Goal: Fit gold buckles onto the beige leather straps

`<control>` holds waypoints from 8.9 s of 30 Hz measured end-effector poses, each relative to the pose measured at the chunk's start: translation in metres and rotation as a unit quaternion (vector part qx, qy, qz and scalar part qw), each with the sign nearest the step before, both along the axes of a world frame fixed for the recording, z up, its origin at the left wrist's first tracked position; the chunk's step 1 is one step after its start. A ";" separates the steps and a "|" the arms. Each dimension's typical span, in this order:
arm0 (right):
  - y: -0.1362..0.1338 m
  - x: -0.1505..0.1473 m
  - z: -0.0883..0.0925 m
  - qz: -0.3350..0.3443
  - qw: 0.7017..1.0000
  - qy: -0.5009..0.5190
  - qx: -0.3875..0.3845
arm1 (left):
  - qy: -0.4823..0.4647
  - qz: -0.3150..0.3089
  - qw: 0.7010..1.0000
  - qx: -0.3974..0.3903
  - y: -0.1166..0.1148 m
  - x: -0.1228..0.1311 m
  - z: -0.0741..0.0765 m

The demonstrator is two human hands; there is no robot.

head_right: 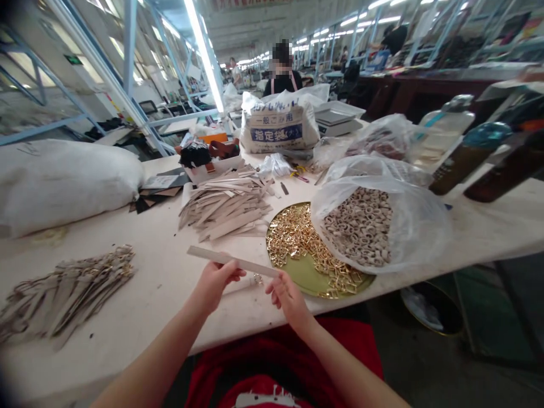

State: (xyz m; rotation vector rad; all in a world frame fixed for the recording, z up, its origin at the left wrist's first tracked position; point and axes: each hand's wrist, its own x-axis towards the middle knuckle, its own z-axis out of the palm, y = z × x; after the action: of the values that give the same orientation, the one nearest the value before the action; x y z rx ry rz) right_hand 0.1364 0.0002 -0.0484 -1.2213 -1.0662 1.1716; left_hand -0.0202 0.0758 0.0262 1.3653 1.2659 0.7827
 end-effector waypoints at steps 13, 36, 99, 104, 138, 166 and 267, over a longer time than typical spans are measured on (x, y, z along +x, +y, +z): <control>-0.030 0.048 0.040 0.092 0.989 -0.032 -0.111 | -0.259 -0.197 0.853 -0.409 -0.083 0.014 -0.010; 0.039 0.212 0.031 -0.098 0.777 -0.616 -0.090 | -0.375 -0.052 0.805 -0.457 -0.051 0.039 -0.008; -0.032 0.037 0.010 0.013 0.980 0.099 -0.175 | 0.158 -0.250 0.955 -0.021 -0.064 0.009 -0.016; -0.029 0.033 0.003 0.033 0.969 0.157 -0.189 | 0.170 -0.255 0.952 -0.009 -0.056 0.008 -0.016; 0.099 0.044 0.018 0.103 0.696 -0.710 -0.025 | -0.076 -0.053 0.982 -0.162 -0.062 0.023 -0.024; -0.006 0.013 0.028 0.173 0.971 0.062 -0.151 | 0.099 -0.078 0.992 -0.019 -0.055 0.017 -0.034; 0.063 0.197 0.023 -0.141 0.833 -0.533 -0.048 | -0.026 -0.097 0.986 -0.134 -0.063 0.040 -0.040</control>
State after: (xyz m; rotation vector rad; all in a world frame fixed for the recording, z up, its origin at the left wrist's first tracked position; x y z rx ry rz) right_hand 0.3339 0.0635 -0.0255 -2.1170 -1.5363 0.2218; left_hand 0.0195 0.0124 -0.0139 1.2190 1.1329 0.4915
